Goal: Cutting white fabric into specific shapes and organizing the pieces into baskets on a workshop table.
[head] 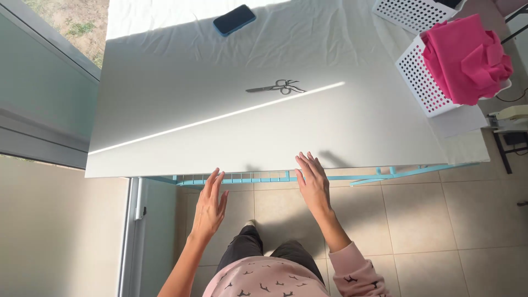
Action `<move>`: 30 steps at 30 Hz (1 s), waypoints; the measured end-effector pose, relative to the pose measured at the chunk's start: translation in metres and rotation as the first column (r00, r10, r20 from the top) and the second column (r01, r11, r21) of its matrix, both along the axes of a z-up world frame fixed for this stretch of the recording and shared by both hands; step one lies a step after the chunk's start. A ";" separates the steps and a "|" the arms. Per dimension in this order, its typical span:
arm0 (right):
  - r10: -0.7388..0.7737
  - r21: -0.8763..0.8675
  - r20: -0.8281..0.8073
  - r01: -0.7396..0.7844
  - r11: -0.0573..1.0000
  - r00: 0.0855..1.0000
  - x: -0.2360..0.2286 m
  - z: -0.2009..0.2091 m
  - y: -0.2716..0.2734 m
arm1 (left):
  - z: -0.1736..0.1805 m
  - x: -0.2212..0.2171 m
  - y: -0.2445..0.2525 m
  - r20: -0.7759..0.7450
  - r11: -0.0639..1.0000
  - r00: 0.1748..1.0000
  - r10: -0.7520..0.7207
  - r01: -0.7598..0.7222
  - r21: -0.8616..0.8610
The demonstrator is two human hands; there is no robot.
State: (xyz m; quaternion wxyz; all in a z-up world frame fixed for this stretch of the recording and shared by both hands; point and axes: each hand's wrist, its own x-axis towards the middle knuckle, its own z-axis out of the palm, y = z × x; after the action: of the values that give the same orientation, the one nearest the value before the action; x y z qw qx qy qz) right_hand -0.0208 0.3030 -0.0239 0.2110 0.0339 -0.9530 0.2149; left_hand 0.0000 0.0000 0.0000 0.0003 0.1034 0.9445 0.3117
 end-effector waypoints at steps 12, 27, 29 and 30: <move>0.279 0.480 -0.042 -0.225 0.848 0.959 -0.349 -0.111 0.010 | -0.002 -0.204 -0.032 -0.153 0.994 0.982 0.111 -0.113 -0.006; 0.078 0.387 0.295 -0.194 0.901 0.952 -0.386 -0.045 0.130 | -0.072 -0.497 -0.202 -0.197 0.875 0.924 0.326 -0.374 -0.306; -0.073 0.362 0.330 -0.055 0.930 0.941 -0.381 -0.011 0.155 | -0.072 -0.539 -0.221 -0.189 0.892 0.945 0.266 -0.316 -0.325; -0.082 0.371 0.328 -0.049 0.927 0.941 -0.376 -0.008 0.160 | -0.087 -0.549 -0.230 -0.187 0.897 0.947 0.262 -0.310 -0.316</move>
State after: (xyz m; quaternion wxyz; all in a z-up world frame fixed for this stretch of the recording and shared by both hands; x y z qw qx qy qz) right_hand -0.3972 0.4626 -0.0320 0.0359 0.0278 -0.9985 0.0302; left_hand -0.5495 -0.2303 -0.0870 -0.0938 -0.0168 0.9867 0.1318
